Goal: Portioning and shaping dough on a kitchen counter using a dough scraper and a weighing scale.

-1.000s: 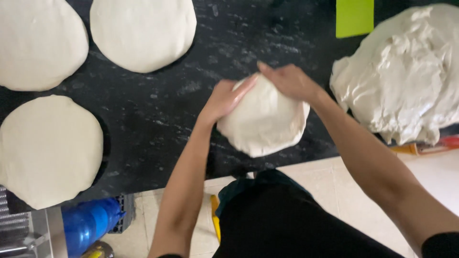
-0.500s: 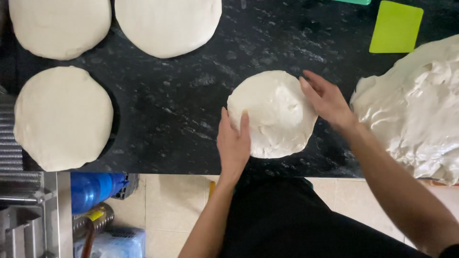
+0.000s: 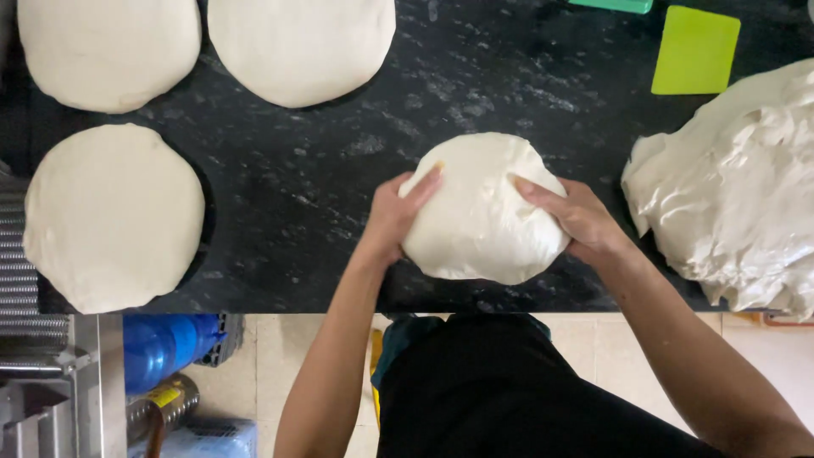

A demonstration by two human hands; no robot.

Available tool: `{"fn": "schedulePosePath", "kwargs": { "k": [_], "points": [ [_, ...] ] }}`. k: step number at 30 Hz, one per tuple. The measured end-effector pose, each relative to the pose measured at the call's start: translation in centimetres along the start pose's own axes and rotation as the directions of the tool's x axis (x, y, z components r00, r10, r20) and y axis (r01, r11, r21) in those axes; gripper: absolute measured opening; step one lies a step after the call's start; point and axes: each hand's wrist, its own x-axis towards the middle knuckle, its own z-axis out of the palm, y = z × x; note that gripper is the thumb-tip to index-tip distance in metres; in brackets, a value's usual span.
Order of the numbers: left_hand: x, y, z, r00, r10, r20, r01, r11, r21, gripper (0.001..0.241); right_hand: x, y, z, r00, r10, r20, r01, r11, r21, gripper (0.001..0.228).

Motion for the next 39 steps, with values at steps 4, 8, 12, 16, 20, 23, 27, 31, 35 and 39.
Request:
{"fn": "schedulePosePath", "kwargs": {
  "k": [4, 8, 12, 16, 20, 23, 27, 31, 35, 39],
  "points": [
    [0.1, 1.7, -2.6, 0.966, 0.241, 0.098, -0.254, 0.797, 0.548, 0.081, 0.2, 2.5, 0.3, 0.954, -0.255, -0.158, 0.157, 0.873, -0.461, 0.060],
    [-5.1, -0.7, -3.7, 0.964, 0.251, -0.089, -0.192, 0.887, 0.420, 0.080, 1.5, -1.0, -0.9, 0.775, -0.632, -0.003, 0.413, 0.510, -0.755, 0.070],
    [-7.8, -12.3, -1.1, 0.963, -0.021, -0.268, -0.036, 0.978, -0.205, 0.061, 5.1, -4.3, 1.2, 0.717, -0.578, 0.389, 0.656, 0.371, -0.657, 0.063],
    [-10.2, -4.8, 4.3, 0.942, -0.144, -0.302, 0.057, 0.959, -0.279, 0.081, 5.5, -5.2, 3.2, 0.926, -0.216, 0.310, 0.378, 0.574, -0.727, 0.060],
    [-8.2, 0.5, 4.7, 0.917, -0.340, -0.206, 0.168, 0.801, -0.575, 0.082, 4.8, -2.5, 2.3, 0.970, -0.113, 0.215, 0.221, 0.776, -0.591, 0.058],
    [-5.6, 2.4, 2.3, 0.956, -0.235, -0.176, 0.104, 0.832, -0.546, 0.056, 2.0, -2.5, 1.6, 0.976, -0.162, 0.145, 0.201, 0.929, -0.312, 0.057],
    [-0.6, 4.0, -0.9, 0.999, 0.011, 0.038, -0.017, 0.989, 0.150, 0.078, 0.1, -1.2, 2.4, 0.964, -0.235, 0.124, 0.262, 0.914, -0.310, 0.070],
    [-1.0, 3.5, -2.4, 0.983, 0.184, 0.012, -0.147, 0.744, 0.652, 0.095, 0.7, 0.8, 1.0, 0.878, -0.477, 0.044, 0.297, 0.469, -0.832, 0.079],
    [-5.2, -0.6, -4.1, 0.877, 0.392, -0.277, -0.239, 0.857, 0.457, 0.077, 3.2, -2.4, 1.8, 0.792, -0.593, 0.145, 0.541, 0.573, -0.616, 0.057],
    [-8.0, -3.4, -1.5, 0.906, -0.311, -0.286, 0.194, 0.907, -0.373, 0.073, 5.6, -5.0, 4.9, 0.846, -0.414, 0.336, 0.530, 0.584, -0.615, 0.071]
  ]
}}
